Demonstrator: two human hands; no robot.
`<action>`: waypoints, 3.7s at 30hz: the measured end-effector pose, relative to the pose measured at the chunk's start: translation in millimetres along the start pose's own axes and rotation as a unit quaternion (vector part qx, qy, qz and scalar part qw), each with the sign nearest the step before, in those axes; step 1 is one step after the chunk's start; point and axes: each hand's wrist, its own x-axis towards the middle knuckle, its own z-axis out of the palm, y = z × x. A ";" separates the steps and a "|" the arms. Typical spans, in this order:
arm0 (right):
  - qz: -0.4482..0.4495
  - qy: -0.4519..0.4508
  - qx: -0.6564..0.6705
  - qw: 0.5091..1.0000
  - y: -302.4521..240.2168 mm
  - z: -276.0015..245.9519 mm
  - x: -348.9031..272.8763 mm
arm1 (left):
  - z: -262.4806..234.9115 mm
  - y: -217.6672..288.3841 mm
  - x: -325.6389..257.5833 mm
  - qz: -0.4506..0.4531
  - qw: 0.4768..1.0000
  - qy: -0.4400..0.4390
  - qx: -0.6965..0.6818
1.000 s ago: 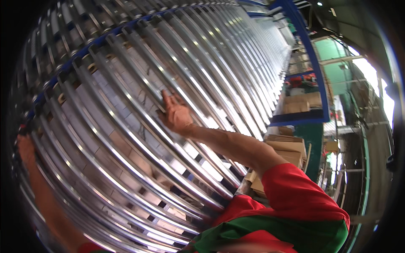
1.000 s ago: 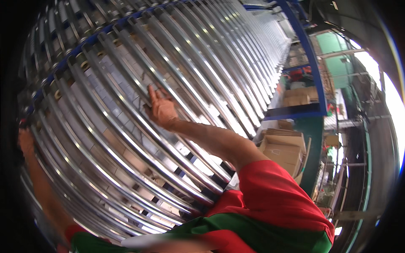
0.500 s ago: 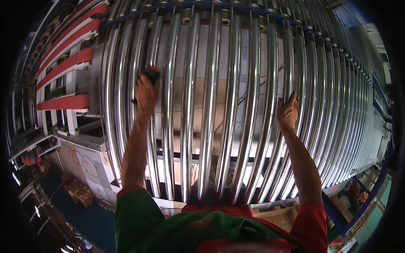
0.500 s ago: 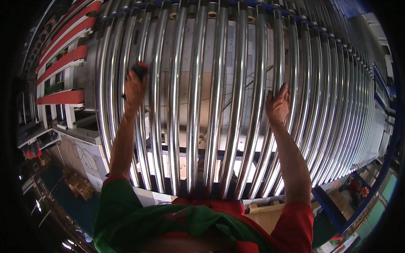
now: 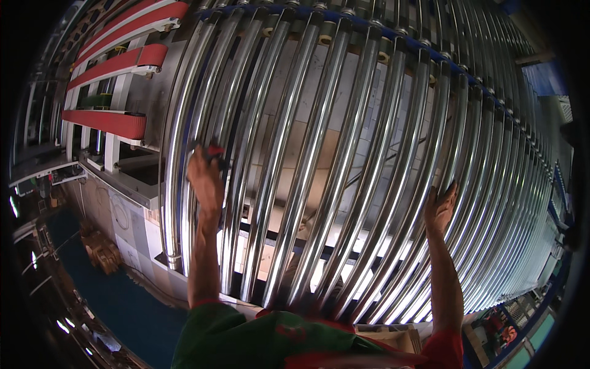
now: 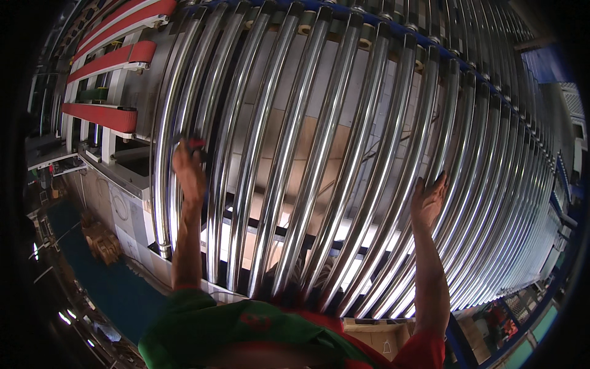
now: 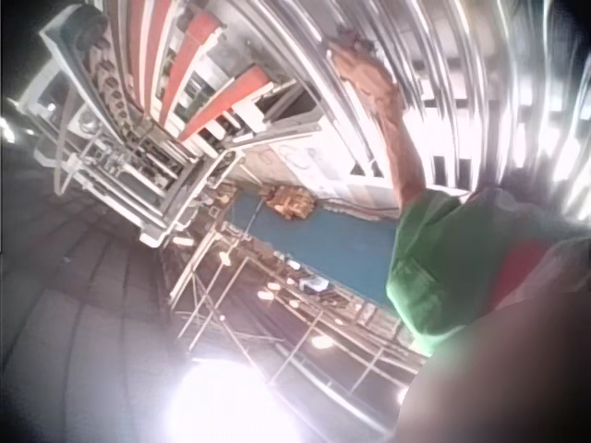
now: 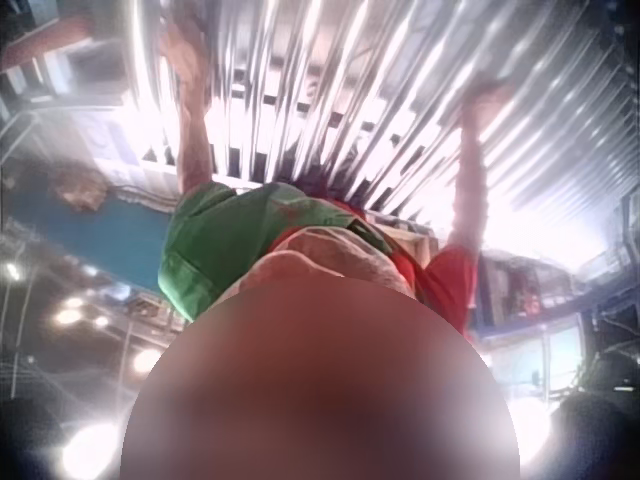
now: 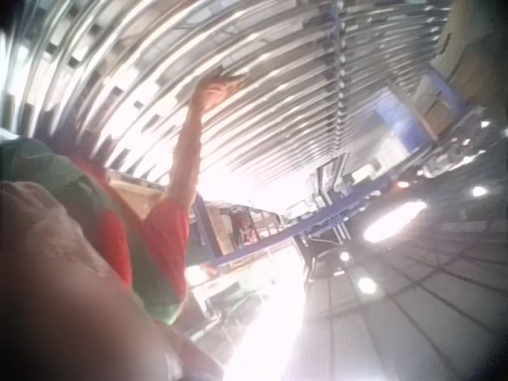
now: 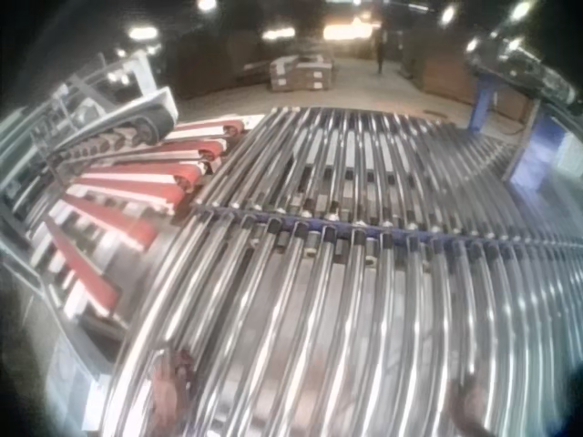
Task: The person wipes the surfaces of many vertical metal pipes on a rack using a small dark cloth. They move along the rack, wiping each pipe in sequence, then walk to another section and continue the same wiping action.
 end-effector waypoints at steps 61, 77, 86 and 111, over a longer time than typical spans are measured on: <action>-0.006 0.001 -0.017 1.000 -1.9 -5.9 -3.9 | 111.3 37.9 382.7 0.112 0.984 0.046 0.134; -0.022 0.041 0.006 0.999 -2.0 1.2 -1.1 | -82.4 -114.3 -145.0 -0.006 0.991 -0.065 0.114; -0.008 0.016 -0.027 0.999 4.0 0.6 -3.3 | 60.9 -65.1 247.8 -0.005 0.986 0.101 0.129; 0.116 -0.060 0.176 0.976 14.7 -13.0 5.7 | -1.8 4.6 -59.9 0.259 0.966 0.002 0.012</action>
